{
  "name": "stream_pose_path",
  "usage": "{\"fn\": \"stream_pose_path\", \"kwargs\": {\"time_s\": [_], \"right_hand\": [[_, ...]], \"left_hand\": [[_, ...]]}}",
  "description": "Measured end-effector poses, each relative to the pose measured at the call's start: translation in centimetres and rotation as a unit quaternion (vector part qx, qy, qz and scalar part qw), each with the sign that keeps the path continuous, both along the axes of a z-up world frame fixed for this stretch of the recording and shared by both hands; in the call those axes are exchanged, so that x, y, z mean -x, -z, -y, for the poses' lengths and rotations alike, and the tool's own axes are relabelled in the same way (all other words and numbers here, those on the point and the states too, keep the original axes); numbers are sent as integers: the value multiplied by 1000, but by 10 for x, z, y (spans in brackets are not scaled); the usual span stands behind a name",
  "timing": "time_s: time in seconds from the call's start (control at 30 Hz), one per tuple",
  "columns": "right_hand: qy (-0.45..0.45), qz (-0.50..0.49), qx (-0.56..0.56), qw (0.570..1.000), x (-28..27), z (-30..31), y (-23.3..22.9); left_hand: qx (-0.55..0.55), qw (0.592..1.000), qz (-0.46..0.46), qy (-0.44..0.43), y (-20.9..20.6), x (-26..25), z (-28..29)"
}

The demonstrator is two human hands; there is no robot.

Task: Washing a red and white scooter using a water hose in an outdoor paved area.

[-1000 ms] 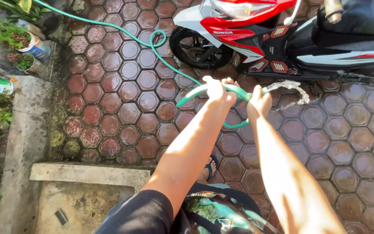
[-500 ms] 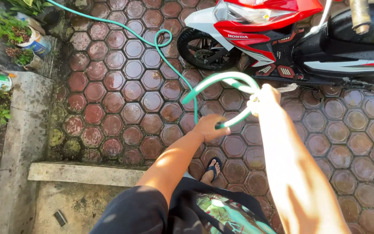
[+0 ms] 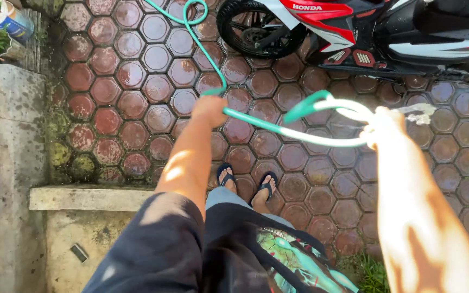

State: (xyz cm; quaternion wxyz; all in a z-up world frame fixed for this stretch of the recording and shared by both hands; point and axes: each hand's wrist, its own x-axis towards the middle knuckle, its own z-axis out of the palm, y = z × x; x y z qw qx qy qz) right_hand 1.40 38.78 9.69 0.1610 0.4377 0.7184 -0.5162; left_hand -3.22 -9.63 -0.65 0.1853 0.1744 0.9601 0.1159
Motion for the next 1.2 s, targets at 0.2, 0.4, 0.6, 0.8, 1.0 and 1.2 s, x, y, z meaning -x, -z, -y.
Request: {"fn": "stream_pose_path", "kwargs": {"time_s": [0.2,0.4,0.6,0.8,1.0,1.2], "right_hand": [[-41,22,-3,999,-33,-34,28],[-114,-2,-11,993,-19,-38,37],[-45,-41,75,995,-26,-61,21],[48,-245,250,936,-28,-192,167],[151,-117,-52,980,-62,-173,-14],[245,-95,158,952,-118,-244,14]], "left_hand": [[-107,969,-136,-174,-62,-9,27],[-323,862,-23,-390,-82,-44,-68],[-355,876,173,-278,-190,-98,-169],[-236,946,-51,-217,-166,-114,-217],[-168,968,70,-174,-41,-124,-242],[-48,978,106,-176,9,-108,-315]]}}
